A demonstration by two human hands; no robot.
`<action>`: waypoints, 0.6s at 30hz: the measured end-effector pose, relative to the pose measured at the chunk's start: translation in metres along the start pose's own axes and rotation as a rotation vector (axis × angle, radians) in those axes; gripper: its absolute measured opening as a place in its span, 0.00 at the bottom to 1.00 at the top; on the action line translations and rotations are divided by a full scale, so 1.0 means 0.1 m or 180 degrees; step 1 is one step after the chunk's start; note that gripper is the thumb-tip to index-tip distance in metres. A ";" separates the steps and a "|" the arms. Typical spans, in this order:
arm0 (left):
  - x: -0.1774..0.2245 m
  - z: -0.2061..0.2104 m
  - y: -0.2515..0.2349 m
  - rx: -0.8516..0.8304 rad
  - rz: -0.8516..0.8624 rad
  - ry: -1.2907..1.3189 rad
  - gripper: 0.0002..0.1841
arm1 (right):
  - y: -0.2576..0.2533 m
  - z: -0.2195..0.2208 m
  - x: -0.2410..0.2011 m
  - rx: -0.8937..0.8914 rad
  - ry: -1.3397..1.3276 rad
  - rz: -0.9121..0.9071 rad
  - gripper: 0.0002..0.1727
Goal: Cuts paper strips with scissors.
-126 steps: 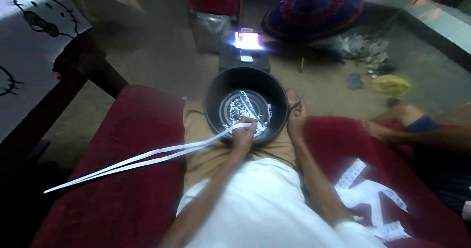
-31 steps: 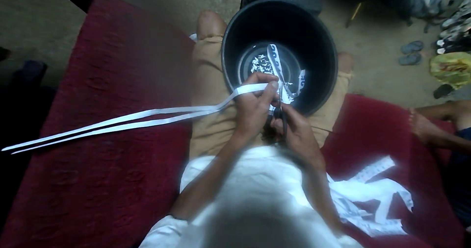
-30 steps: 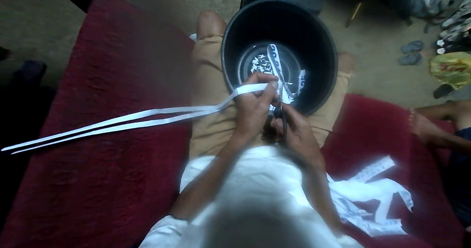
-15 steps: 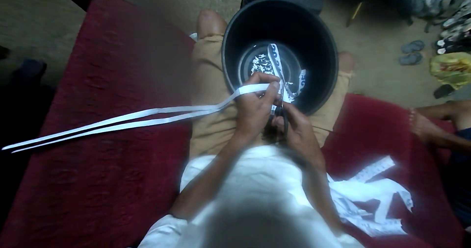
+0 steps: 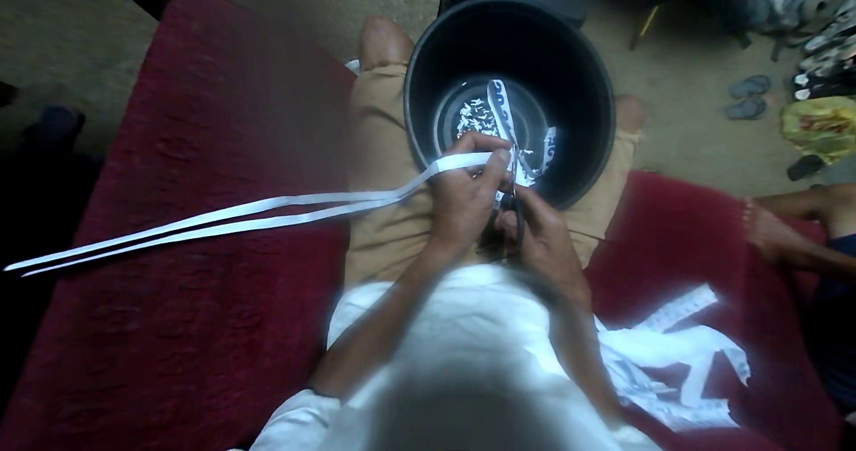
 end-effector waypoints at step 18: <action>0.00 0.00 0.00 0.0017 -0.0042 -0.0060 0.09 | 0.02 0.02 0.03 0.0094 -0.0093 0.0042 0.21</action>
Point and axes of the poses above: each hand's wrist, its own y-axis away from the middle knuckle, its own z-axis out of the palm, x = y × z, the point moved 3 cm from there along -y, towards the middle knuckle, and after that the axes turned 6 degrees about -z, right-handed, at the moved point
